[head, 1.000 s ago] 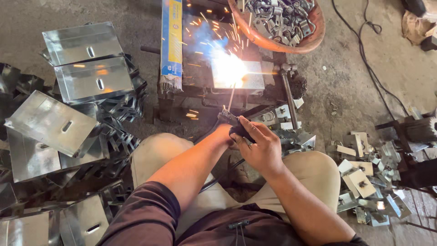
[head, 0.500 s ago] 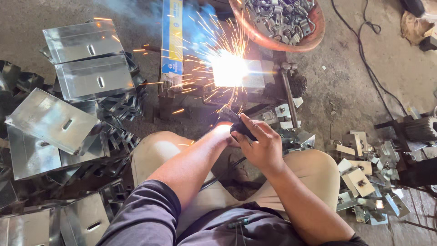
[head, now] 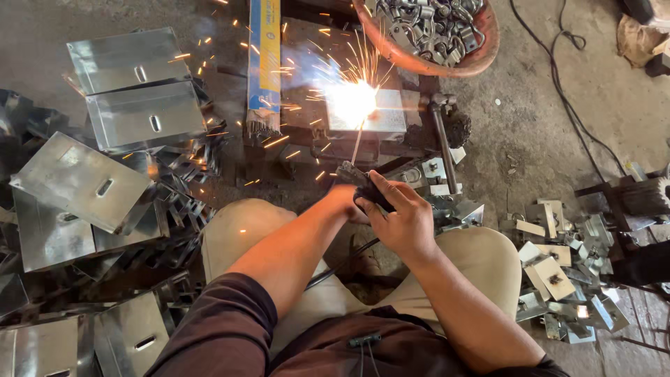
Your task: The person sits on the floor and repeatedly picks up small metal boxes and metal rings, places them on a work surface, and welds the rings to the boxes using a handheld welding torch. Finished units are set aside on the floor.
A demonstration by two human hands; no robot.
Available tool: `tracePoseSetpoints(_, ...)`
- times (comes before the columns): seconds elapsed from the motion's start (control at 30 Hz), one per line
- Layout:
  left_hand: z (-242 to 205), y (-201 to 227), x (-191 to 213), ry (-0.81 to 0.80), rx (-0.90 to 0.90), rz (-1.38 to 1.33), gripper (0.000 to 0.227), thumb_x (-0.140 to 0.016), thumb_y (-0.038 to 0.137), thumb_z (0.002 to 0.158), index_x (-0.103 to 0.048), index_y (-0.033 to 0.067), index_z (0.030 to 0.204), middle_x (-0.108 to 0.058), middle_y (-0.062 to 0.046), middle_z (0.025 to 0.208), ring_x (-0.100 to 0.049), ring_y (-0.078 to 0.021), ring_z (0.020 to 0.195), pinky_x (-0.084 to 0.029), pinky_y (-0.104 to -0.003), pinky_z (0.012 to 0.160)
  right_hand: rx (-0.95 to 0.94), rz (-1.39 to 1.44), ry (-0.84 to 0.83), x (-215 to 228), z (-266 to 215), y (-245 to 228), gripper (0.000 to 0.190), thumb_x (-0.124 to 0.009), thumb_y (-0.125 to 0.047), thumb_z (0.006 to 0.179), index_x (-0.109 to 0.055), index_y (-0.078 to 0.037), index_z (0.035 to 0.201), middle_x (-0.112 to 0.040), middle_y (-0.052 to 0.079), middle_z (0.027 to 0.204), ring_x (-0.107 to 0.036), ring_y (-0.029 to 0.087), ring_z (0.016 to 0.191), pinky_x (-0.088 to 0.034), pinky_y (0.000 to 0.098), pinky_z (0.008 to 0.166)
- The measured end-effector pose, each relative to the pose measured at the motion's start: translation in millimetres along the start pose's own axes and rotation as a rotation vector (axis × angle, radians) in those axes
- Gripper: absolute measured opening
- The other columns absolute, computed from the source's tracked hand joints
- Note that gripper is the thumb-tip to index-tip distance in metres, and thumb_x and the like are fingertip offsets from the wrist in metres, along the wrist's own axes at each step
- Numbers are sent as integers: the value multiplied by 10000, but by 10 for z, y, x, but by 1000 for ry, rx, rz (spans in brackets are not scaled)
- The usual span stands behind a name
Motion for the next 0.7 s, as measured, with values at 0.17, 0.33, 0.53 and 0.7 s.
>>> tracePoseSetpoints(0.17, 61, 44, -100, -19, -18, 6, 517, -703, 555, 830, -764, 145, 1139, -760, -113, 1131, -714, -327, 1031, -565, -468, 886, -1, 6, 3, 20, 23, -2, 504, -858, -232, 862, -690, -94, 1317, -754, 106, 1043, -762, 221, 874, -611, 328, 736)
tracePoseSetpoints(0.33, -34, 37, -422, -115, -39, 49, 520, -699, 561, 831, -770, 143, 1132, -765, -113, 1125, -718, -327, 1024, -566, -469, 885, 17, 86, 142, 54, -24, 196, 539, -863, -219, 903, -647, -34, 1361, -744, 138, 1145, -747, 232, 1006, -604, 342, 862)
tracePoseSetpoints(0.53, -581, 337, -748, -408, -213, 85, 523, -695, 568, 832, -778, 141, 1123, -771, -112, 1117, -723, -328, 1016, -567, -470, 883, -427, 969, 585, 645, -237, 1438, 284, -755, -319, 1100, -614, -85, 1181, -634, 49, 1044, -589, 182, 918, -521, 347, 843)
tracePoseSetpoints(0.7, -1265, 404, -425, -330, -308, -79, 523, -685, 556, 842, -751, 185, 1205, -732, -83, 1214, -678, -312, 1105, -536, -467, 904, -1049, 1303, 687, 1334, -1292, 2690, 611, -513, -709, 1033, -607, -117, 1150, -660, 104, 941, -639, 268, 799, -515, 426, 687)
Point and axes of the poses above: each hand's wrist, its own z-axis towards the middle knuckle, its own x-axis out of the back of the hand, y = z × x, the point moved 2 cm from there along z, towards the middle knuckle
